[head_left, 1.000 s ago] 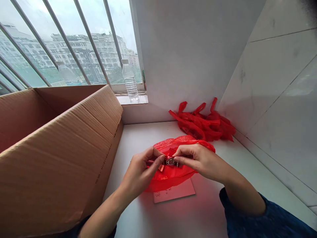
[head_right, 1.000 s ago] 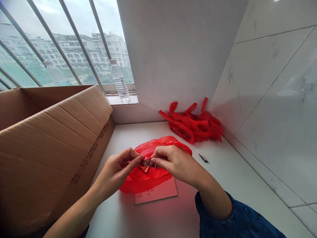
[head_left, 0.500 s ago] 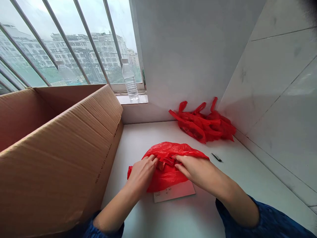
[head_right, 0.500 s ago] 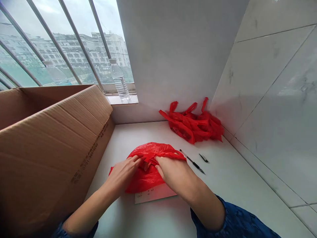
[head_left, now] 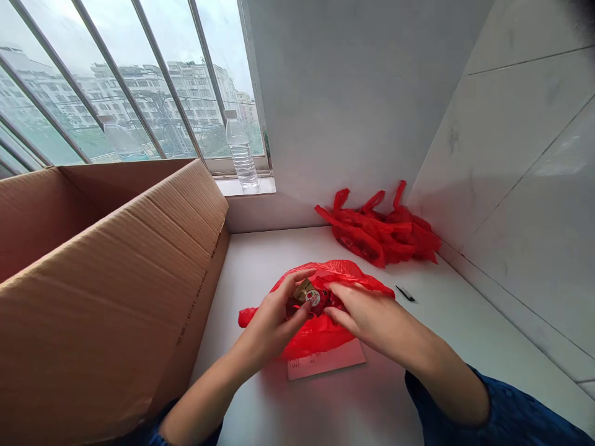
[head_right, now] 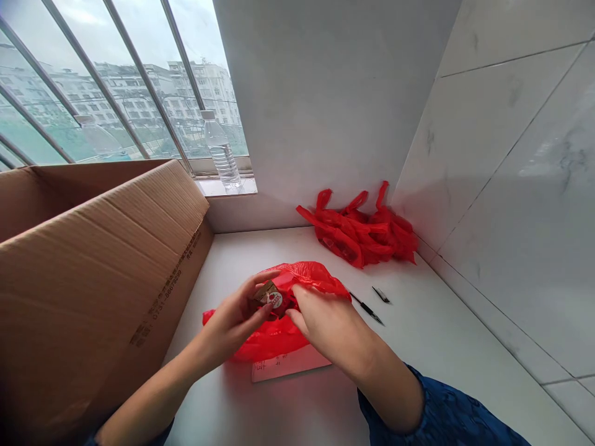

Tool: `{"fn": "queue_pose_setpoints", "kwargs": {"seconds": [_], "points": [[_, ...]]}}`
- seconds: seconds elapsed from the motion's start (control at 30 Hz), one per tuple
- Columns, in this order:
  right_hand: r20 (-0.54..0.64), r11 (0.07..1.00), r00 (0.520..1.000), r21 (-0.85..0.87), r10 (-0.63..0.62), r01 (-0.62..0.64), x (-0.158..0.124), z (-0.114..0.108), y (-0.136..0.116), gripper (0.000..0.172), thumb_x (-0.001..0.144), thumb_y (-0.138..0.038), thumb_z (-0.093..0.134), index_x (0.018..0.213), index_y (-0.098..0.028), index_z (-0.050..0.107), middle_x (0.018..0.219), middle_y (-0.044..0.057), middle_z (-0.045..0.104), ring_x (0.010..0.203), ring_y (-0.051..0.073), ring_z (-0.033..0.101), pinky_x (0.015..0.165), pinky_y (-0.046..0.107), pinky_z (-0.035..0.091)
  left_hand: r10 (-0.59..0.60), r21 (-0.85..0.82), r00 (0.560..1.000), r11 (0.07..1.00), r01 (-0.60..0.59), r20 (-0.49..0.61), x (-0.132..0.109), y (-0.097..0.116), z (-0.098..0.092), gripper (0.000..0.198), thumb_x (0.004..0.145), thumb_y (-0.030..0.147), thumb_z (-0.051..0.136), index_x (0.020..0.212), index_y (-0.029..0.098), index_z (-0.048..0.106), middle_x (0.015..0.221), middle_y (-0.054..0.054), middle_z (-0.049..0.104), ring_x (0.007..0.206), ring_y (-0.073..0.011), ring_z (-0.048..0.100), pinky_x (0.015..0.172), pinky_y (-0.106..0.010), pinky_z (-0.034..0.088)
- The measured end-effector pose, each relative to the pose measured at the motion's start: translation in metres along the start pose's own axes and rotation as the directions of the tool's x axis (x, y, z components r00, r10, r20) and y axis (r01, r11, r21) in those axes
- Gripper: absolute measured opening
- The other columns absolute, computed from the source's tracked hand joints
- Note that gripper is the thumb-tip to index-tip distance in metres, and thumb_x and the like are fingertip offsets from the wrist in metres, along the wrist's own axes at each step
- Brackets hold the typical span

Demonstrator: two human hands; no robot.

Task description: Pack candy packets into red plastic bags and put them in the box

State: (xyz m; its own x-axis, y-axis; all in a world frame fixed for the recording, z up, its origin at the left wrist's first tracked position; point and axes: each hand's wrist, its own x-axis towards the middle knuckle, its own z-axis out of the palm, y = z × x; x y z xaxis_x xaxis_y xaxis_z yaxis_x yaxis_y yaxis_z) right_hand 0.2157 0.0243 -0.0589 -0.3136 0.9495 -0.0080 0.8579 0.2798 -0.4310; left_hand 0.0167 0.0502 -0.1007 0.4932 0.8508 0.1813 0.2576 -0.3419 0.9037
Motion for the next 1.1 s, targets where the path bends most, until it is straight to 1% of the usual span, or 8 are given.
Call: {"fn": "queue_pose_setpoints", "kwargs": {"seconds": [0.1,0.23,0.33,0.5,0.77,0.87,0.97,1.1], "points": [[0.012,1.0,1.0,0.008,-0.005,0.005,-0.001,-0.001,0.0,0.012,0.096,-0.025,0.055,0.086,-0.02,0.059,0.081,0.0,0.065,0.066,0.014,0.056,0.055,0.025,0.033,-0.053,-0.238,0.998,0.97,0.059,0.031,0.001,0.002,0.001,0.045,0.097,0.031,0.056,0.139,0.02,0.045,0.108,-0.009,0.064,0.094,-0.0179,0.065,0.085,-0.033,0.054],[0.013,0.999,1.0,0.035,-0.025,0.024,-0.002,-0.002,0.001,0.018,0.098,-0.027,0.051,0.082,-0.021,0.054,0.076,-0.002,0.061,0.062,0.012,0.052,0.054,0.025,0.03,-0.081,-0.255,0.997,0.963,0.083,0.016,0.002,0.001,0.0,0.045,0.095,0.032,0.059,0.136,0.019,0.047,0.106,-0.008,0.063,0.094,-0.018,0.066,0.084,-0.032,0.053],[0.022,0.994,0.999,0.103,-0.041,0.039,-0.004,-0.003,0.003,0.018,0.1,-0.026,0.045,0.084,-0.022,0.052,0.074,-0.004,0.059,0.06,0.011,0.05,0.053,0.024,0.03,-0.076,-0.133,0.997,0.989,0.071,-0.033,0.001,0.005,-0.003,0.035,0.096,0.034,0.058,0.127,0.02,0.053,0.1,-0.005,0.066,0.091,-0.0171,0.067,0.079,-0.029,0.051],[-0.02,0.992,1.0,0.123,-0.019,0.021,-0.003,-0.006,0.007,0.02,0.1,-0.028,0.043,0.08,-0.023,0.044,0.068,-0.005,0.054,0.058,0.012,0.046,0.051,0.025,0.029,-0.096,0.148,0.988,0.982,0.114,-0.122,-0.001,0.017,-0.011,0.019,0.094,0.037,0.062,0.095,0.019,0.065,0.088,-0.001,0.072,0.076,-0.0127,0.062,0.069,-0.024,0.045],[-0.067,0.964,0.998,0.266,-0.016,0.033,0.003,-0.005,0.005,0.015,0.102,-0.026,0.039,0.089,-0.024,0.045,0.072,-0.004,0.058,0.062,0.014,0.05,0.057,0.027,0.035,-0.101,0.19,0.99,0.975,0.119,-0.102,-0.001,0.021,-0.015,0.02,0.093,0.032,0.062,0.08,0.017,0.066,0.079,0.0,0.074,0.072,-0.013,0.064,0.066,-0.023,0.045],[-0.084,0.945,0.996,0.32,-0.037,0.062,0.002,-0.005,0.004,0.01,0.1,-0.026,0.044,0.091,-0.024,0.047,0.081,-0.003,0.063,0.068,0.014,0.055,0.06,0.026,0.038,-0.069,0.222,0.992,0.971,0.091,-0.107,-0.002,0.022,-0.015,0.02,0.093,0.031,0.061,0.079,0.018,0.065,0.078,0.0,0.074,0.07,-0.013,0.064,0.065,-0.023,0.045],[-0.08,0.964,0.996,0.263,-0.026,0.047,0.001,-0.006,0.005,0.013,0.1,-0.025,0.047,0.087,-0.024,0.046,0.076,-0.004,0.061,0.064,0.014,0.054,0.057,0.026,0.036,-0.037,0.314,0.995,0.947,0.066,-0.097,-0.003,0.022,-0.016,0.019,0.096,0.032,0.056,0.084,0.019,0.066,0.082,0.0,0.074,0.073,-0.0137,0.066,0.067,-0.024,0.046],[-0.122,1.0,0.992,0.004,0.027,-0.027,0.004,-0.004,0.004,0.017,0.099,-0.02,0.046,0.082,-0.022,0.047,0.07,-0.001,0.062,0.061,0.015,0.055,0.055,0.028,0.031,0.007,0.614,0.975,0.777,0.135,-0.222,-0.006,0.023,-0.02,0.025,0.1,0.035,0.046,0.108,0.025,0.066,0.107,-0.002,0.072,0.075,-0.0161,0.066,0.065,-0.027,0.045]]}}
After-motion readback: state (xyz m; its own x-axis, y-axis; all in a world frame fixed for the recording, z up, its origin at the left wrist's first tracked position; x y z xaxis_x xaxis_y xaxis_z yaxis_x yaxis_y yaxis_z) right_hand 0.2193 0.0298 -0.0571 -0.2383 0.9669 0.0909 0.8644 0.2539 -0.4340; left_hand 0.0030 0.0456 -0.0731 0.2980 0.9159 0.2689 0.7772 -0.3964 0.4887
